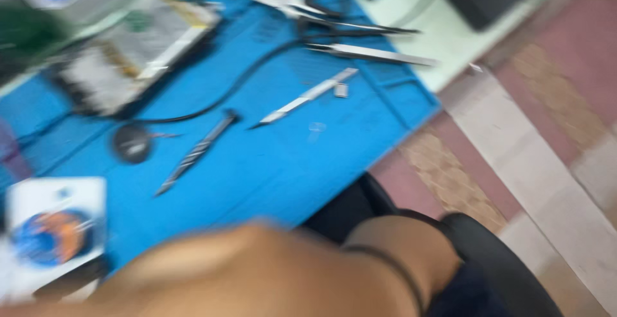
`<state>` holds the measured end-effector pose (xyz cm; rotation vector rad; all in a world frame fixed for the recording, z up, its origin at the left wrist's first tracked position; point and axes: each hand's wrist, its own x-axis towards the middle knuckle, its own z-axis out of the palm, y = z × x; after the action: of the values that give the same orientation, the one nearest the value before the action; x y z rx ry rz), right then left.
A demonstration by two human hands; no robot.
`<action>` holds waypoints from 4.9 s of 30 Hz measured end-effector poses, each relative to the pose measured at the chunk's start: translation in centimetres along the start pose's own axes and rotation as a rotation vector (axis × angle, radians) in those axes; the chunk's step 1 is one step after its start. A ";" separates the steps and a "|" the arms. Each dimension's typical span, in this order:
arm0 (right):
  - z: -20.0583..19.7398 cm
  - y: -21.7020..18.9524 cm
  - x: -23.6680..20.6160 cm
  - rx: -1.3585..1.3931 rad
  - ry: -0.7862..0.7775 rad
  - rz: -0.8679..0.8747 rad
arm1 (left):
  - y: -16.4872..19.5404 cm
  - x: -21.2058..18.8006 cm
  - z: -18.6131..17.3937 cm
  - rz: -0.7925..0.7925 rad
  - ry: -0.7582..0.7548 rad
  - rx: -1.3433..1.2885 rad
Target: The person uses a screwdriver to remove screws from the back of a smartphone, then flips it over and operates the touchscreen to open the stopwatch app. The phone is placed on a blue work mat with tools and other devices nearby.
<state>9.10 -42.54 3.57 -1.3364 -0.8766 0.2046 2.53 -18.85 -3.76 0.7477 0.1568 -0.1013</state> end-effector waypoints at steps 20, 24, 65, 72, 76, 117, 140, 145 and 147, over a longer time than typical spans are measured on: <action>1.5 5.7 -4.3 -0.447 0.370 -0.059 | -3.1 1.5 3.3 0.245 0.174 0.145; 1.7 7.4 -4.5 -0.550 0.468 -0.029 | -4.7 2.7 4.4 0.265 0.266 0.179; 5.3 7.5 -5.8 -0.521 0.315 -0.260 | -1.3 0.0 4.9 0.219 0.052 -0.110; 5.4 8.9 -8.6 0.473 0.427 0.385 | -1.0 0.3 4.5 0.205 -0.086 -0.136; 5.5 9.5 -8.7 0.562 0.434 0.393 | -1.3 0.3 4.0 0.151 -0.124 -0.127; 4.2 9.1 -6.6 0.295 0.448 0.584 | -1.8 1.3 1.5 0.074 -0.236 0.242; 5.5 7.6 -4.6 -0.673 0.205 -0.026 | -4.5 2.4 1.3 0.187 0.049 0.410; 3.3 8.3 -5.9 -0.466 0.235 0.328 | -3.6 2.6 0.9 0.227 -0.079 0.455; 2.1 9.3 -6.3 -0.184 0.310 0.463 | -3.1 2.5 0.9 0.099 -0.108 0.277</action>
<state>6.64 -42.18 -7.58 -1.6802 -0.3218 0.2698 4.67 -21.81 -5.65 1.0226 0.0018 -0.0692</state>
